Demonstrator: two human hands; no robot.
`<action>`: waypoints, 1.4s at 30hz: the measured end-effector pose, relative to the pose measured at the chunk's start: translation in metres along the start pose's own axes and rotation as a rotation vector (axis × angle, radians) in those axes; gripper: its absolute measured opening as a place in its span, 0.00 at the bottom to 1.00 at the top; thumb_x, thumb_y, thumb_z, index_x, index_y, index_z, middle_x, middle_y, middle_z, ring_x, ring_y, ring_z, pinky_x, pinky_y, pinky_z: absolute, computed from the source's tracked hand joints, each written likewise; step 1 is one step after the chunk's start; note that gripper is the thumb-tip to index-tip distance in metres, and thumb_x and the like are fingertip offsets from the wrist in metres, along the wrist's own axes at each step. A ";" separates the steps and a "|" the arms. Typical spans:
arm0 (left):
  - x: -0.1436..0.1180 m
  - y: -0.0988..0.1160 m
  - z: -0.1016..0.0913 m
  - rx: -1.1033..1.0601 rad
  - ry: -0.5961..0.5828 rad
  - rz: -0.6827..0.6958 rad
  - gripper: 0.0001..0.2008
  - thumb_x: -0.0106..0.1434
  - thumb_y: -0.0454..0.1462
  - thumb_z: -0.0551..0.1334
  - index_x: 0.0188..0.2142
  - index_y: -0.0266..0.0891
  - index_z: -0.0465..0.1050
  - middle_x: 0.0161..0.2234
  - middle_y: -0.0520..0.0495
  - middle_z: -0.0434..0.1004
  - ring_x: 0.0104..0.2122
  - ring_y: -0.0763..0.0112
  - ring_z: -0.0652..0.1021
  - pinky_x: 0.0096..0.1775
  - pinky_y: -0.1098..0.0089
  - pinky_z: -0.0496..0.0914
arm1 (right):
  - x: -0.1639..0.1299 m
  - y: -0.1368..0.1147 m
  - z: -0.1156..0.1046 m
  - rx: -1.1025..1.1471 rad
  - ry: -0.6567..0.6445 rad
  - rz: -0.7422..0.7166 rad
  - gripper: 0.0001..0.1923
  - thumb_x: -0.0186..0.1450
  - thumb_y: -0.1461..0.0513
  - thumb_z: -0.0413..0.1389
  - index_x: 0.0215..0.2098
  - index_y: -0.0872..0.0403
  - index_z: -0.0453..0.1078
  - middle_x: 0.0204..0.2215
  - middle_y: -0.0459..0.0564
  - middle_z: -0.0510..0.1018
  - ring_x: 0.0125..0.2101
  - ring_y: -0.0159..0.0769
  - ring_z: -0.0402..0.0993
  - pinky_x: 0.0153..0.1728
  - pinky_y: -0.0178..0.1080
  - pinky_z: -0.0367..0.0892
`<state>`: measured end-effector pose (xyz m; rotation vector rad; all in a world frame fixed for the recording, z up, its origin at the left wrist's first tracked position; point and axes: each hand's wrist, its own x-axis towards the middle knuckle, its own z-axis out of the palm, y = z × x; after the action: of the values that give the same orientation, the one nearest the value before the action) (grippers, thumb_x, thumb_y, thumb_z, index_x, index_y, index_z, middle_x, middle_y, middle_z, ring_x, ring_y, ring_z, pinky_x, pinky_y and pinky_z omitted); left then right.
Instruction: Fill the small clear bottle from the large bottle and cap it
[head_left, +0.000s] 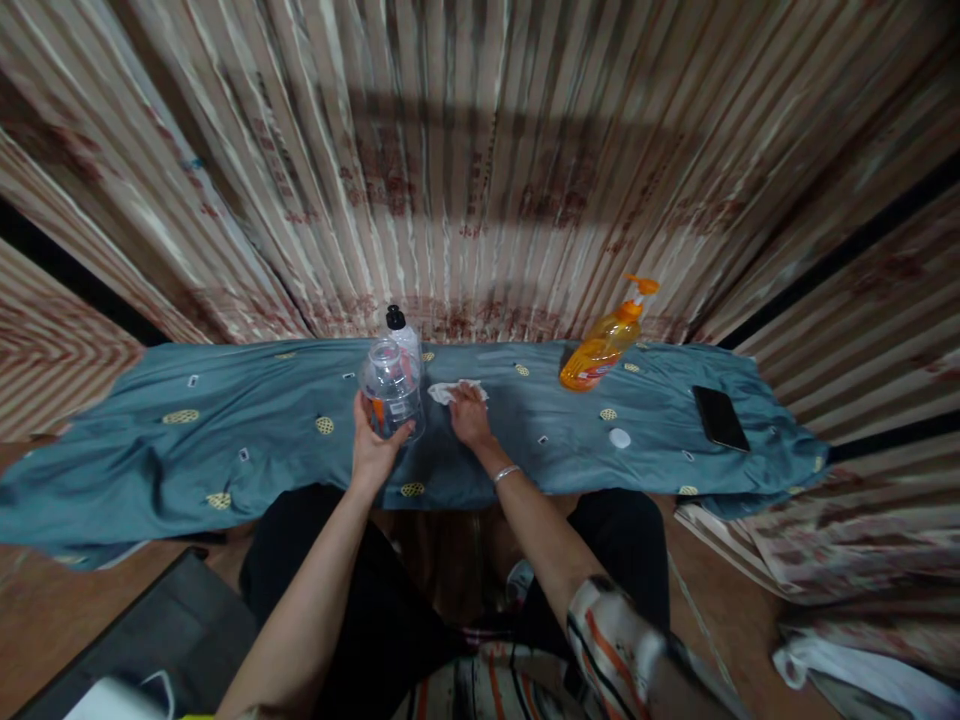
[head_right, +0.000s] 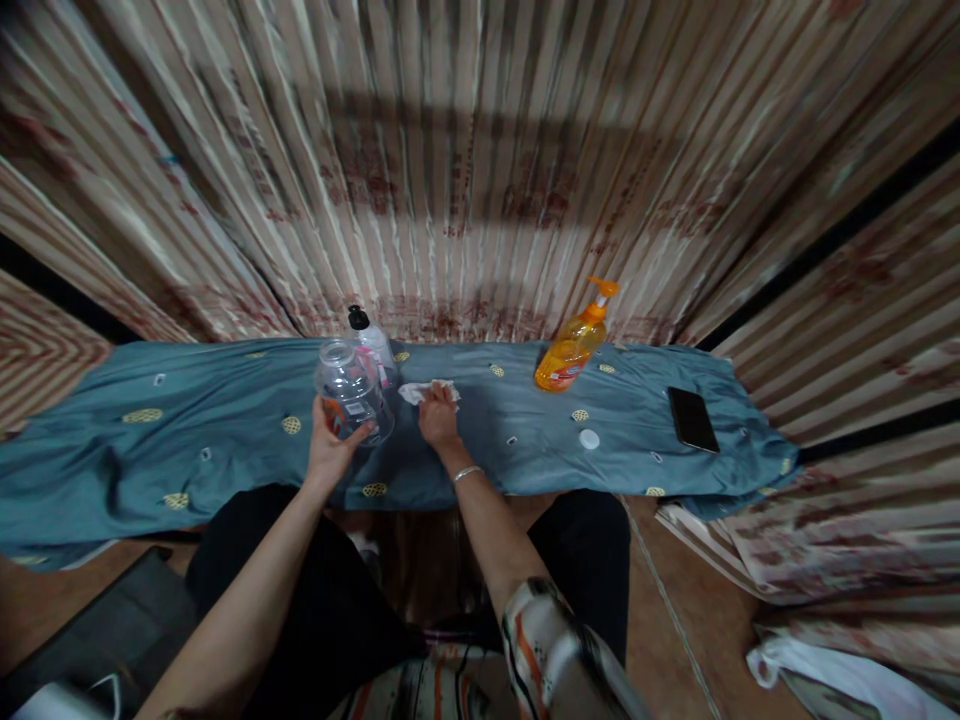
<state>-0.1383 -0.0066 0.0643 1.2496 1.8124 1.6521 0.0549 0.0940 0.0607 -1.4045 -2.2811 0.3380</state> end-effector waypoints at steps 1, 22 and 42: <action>0.001 0.000 0.000 -0.003 -0.007 -0.006 0.31 0.76 0.49 0.73 0.73 0.45 0.74 0.74 0.35 0.74 0.69 0.43 0.79 0.67 0.36 0.78 | -0.002 -0.010 0.005 0.000 -0.054 0.006 0.24 0.80 0.68 0.54 0.69 0.55 0.82 0.73 0.64 0.82 0.74 0.50 0.78 0.79 0.53 0.68; 0.009 -0.016 0.015 0.046 -0.017 -0.099 0.25 0.76 0.49 0.72 0.66 0.42 0.78 0.63 0.38 0.83 0.55 0.54 0.86 0.56 0.47 0.85 | -0.094 0.006 -0.036 -0.124 0.013 0.229 0.28 0.81 0.53 0.61 0.76 0.52 0.76 0.79 0.70 0.73 0.81 0.68 0.62 0.78 0.76 0.58; 0.008 -0.015 0.014 0.048 -0.049 -0.047 0.26 0.76 0.49 0.72 0.67 0.42 0.77 0.64 0.38 0.82 0.57 0.52 0.85 0.57 0.46 0.84 | 0.016 -0.012 -0.059 0.302 0.099 0.048 0.40 0.79 0.53 0.64 0.84 0.55 0.63 0.79 0.67 0.73 0.81 0.57 0.67 0.81 0.61 0.63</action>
<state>-0.1370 0.0094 0.0495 1.2471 1.8475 1.5478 0.0679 0.1020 0.1215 -1.2916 -2.0198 0.5882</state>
